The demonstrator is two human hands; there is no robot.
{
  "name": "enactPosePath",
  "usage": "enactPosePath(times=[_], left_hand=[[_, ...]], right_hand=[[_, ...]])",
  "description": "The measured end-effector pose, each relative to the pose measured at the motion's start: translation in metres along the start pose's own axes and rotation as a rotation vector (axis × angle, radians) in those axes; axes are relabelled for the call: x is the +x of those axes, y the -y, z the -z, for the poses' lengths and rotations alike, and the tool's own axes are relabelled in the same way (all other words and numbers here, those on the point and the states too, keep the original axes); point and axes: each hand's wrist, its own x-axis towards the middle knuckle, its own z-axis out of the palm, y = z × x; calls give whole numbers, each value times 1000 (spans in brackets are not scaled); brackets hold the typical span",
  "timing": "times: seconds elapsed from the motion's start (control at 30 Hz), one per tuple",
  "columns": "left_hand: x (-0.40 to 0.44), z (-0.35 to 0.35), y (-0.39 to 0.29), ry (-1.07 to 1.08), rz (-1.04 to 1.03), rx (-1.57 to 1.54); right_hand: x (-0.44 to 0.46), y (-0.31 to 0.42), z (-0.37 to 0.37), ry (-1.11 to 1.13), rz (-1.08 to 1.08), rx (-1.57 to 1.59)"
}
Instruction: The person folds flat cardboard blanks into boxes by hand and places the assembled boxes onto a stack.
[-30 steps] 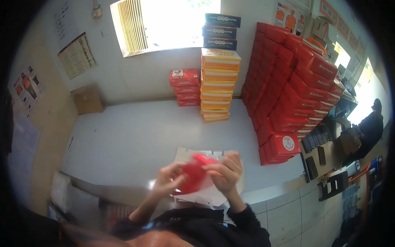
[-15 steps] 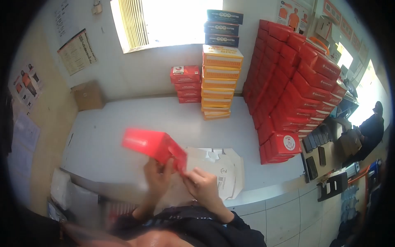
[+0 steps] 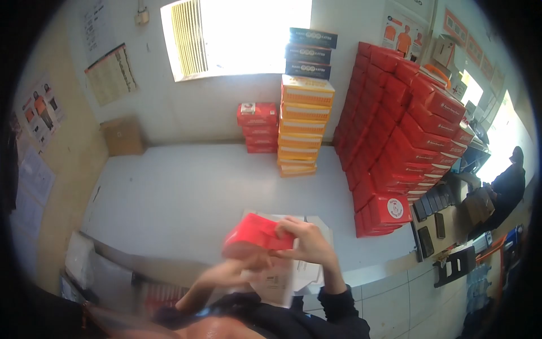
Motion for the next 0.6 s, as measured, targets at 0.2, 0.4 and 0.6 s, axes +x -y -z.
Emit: enactPosePath(times=[0.2, 0.4, 0.6], left_hand=[[-5, 41, -15, -155, -820, 53], [8, 39, -8, 135, -394, -464], [20, 33, 1, -192, -607, 299]], right_hand=[[-1, 12, 12, 265, 386, 317], [-21, -29, -8, 58, 41, 928], [-11, 28, -19, -173, 223, -20]])
